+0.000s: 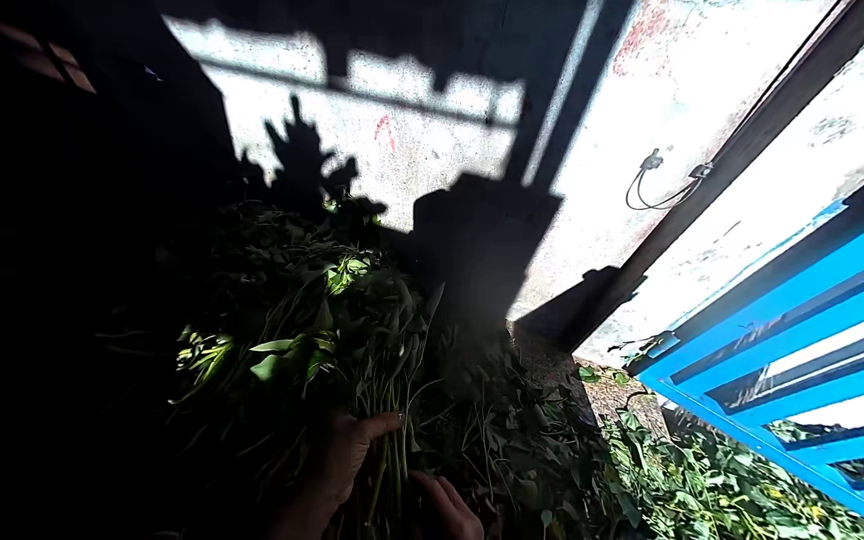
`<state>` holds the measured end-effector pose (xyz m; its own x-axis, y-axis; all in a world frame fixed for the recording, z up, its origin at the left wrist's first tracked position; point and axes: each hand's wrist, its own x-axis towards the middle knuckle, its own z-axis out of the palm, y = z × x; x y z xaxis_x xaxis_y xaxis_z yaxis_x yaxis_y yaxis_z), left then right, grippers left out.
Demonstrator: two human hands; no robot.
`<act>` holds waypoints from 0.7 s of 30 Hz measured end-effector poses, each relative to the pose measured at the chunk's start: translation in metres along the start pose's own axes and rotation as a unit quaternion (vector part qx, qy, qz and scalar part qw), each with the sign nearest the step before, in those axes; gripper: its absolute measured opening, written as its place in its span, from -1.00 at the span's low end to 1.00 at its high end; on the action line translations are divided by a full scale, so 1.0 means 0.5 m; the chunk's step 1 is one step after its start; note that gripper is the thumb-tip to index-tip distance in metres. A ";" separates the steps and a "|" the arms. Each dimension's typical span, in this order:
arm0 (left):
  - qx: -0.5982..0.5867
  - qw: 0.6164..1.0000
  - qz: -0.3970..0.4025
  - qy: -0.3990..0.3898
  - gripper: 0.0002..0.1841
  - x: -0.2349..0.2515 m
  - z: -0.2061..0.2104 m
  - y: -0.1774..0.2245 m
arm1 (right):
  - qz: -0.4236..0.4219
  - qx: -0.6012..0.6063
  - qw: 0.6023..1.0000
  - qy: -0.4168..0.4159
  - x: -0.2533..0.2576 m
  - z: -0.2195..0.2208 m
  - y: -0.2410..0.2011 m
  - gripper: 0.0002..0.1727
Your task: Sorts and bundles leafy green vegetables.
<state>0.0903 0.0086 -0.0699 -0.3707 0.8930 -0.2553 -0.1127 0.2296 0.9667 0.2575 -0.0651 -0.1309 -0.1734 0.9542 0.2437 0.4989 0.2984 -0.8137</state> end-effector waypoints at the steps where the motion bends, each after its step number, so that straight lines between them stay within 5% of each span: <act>1: 0.000 1.000 0.004 -0.005 -0.22 0.000 -0.002 0.005 | -0.003 -0.020 1.000 -0.010 0.002 -0.005 -0.003 -0.68; 5: 0.028 0.999 -0.006 -0.027 -0.05 -0.005 -0.002 0.018 | -0.013 -0.076 0.996 -0.046 0.009 -0.024 -0.013 -0.73; 8: 0.047 0.997 -0.036 -0.041 -0.15 -0.012 0.000 0.029 | 0.058 0.071 0.986 -0.138 0.015 -0.044 -0.013 -0.72; 11: 0.021 0.997 -0.038 -0.057 -0.25 -0.016 0.001 0.033 | 0.153 0.330 0.897 -0.251 0.029 -0.071 -0.006 -0.63; 16: -0.006 0.996 -0.044 -0.078 -0.25 -0.011 -0.001 0.030 | 0.243 0.447 0.816 -0.274 0.030 -0.077 -0.010 -0.77; 18: -0.009 0.997 -0.060 -0.057 -0.25 -0.009 0.000 0.027 | 0.223 0.419 0.843 -0.252 0.020 -0.068 -0.020 -0.74; 21: -0.042 0.996 -0.063 0.043 -0.41 0.001 -0.005 0.031 | 0.108 0.182 0.958 -0.193 -0.012 -0.065 -0.032 -0.69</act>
<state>0.0859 0.0116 -0.0549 -0.4262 0.8213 -0.3792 -0.2382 0.3024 0.9229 0.2783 -0.0750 -0.1023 -0.4358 0.8936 -0.1070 0.2413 0.0015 -0.9704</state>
